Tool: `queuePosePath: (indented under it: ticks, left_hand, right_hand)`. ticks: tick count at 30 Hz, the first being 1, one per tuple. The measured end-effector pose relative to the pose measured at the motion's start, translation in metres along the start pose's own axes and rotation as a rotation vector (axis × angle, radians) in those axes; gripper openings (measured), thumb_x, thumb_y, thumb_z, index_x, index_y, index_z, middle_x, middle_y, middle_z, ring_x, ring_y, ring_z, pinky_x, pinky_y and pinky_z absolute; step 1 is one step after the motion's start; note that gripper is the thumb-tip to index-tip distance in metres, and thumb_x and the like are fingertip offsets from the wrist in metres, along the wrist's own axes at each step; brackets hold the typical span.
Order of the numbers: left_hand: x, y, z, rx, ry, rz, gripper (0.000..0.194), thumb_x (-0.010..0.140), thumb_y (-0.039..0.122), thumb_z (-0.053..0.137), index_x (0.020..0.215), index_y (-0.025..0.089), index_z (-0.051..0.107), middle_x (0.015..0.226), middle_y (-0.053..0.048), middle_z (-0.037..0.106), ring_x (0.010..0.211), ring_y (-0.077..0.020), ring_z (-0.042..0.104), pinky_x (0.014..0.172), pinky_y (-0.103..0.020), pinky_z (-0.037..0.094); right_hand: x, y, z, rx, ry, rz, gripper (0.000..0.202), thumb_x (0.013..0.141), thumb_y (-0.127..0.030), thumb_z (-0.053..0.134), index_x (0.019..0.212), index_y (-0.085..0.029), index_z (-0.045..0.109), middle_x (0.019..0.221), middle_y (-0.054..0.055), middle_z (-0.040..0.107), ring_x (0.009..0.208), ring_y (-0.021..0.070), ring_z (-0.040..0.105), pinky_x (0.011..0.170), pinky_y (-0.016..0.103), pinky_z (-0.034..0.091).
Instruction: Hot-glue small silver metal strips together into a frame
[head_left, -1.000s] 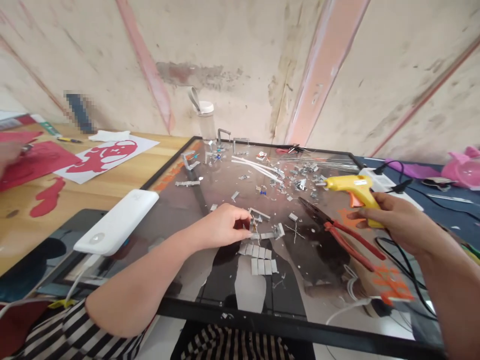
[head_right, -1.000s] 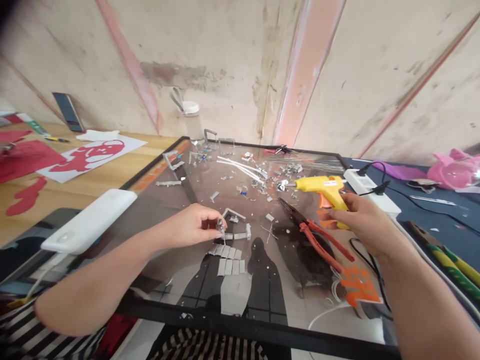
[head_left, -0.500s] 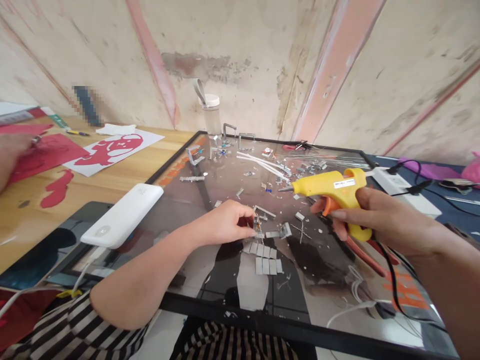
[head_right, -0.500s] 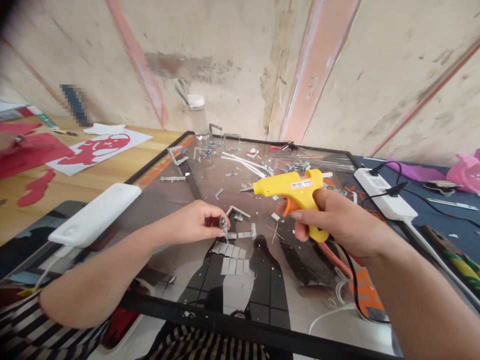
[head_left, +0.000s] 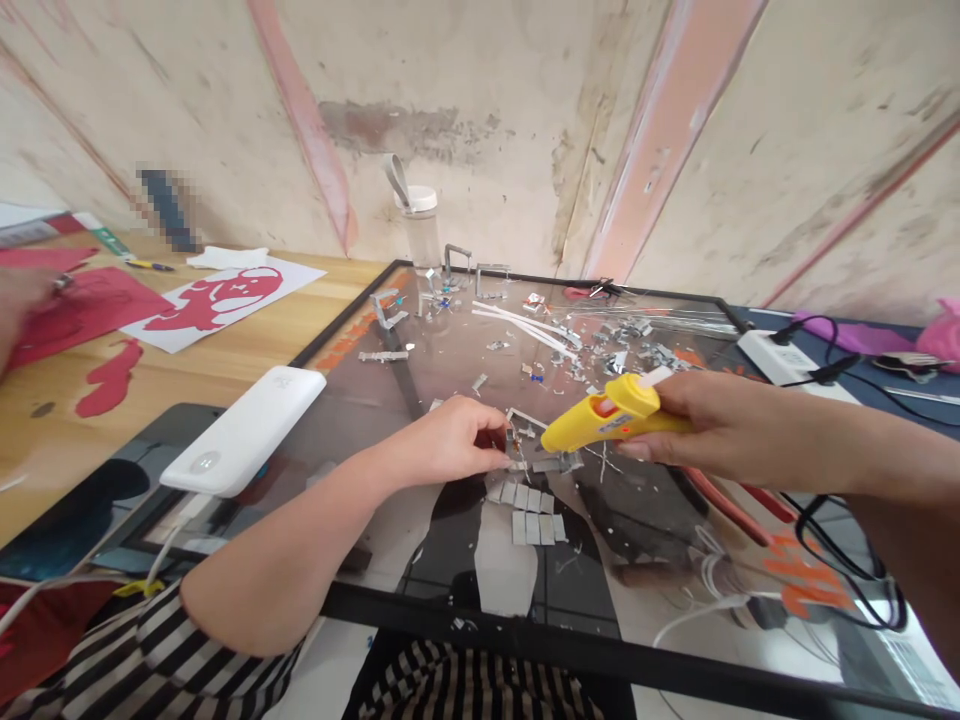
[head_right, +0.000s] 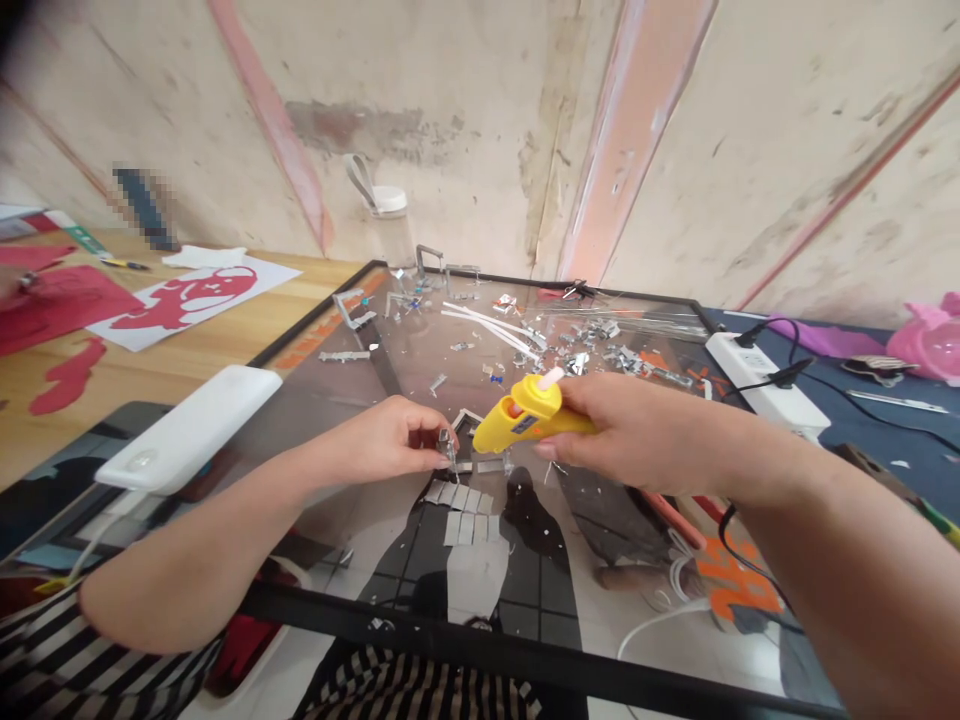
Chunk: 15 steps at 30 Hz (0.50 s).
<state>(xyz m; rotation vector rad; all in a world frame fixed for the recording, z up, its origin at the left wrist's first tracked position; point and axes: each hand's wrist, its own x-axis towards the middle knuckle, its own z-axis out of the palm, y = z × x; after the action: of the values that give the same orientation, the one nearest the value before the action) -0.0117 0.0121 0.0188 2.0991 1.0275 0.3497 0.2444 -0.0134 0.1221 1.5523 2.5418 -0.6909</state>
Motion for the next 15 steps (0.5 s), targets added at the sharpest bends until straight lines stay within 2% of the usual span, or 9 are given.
queuePosePath:
  ticks: [8,15]
  left_hand:
    - [0.001,0.003,0.003,-0.046,-0.021,0.008,0.018,0.073,0.026,0.059,0.084,0.015,0.067,0.072,-0.001,0.066,0.065,-0.0137,0.057,0.061,-0.024,0.041]
    - [0.0,0.006,0.004,-0.007,-0.007,0.019,0.017,0.074,0.027,0.059,0.084,0.016,0.067,0.07,0.0,0.066,0.062,-0.0124,0.055,0.059,-0.023,0.04]
  right_hand:
    - [0.018,-0.009,0.003,-0.084,-0.043,0.028,0.032,0.079,-0.049,0.049,0.081,-0.018,0.058,0.079,0.005,0.064,0.067,0.0199,0.058,0.055,0.027,0.039]
    - [0.025,-0.011,0.004,-0.091,-0.088,-0.011,0.026,0.079,-0.042,0.049,0.085,-0.019,0.059,0.081,0.004,0.065,0.069,0.0195,0.059,0.056,0.026,0.038]
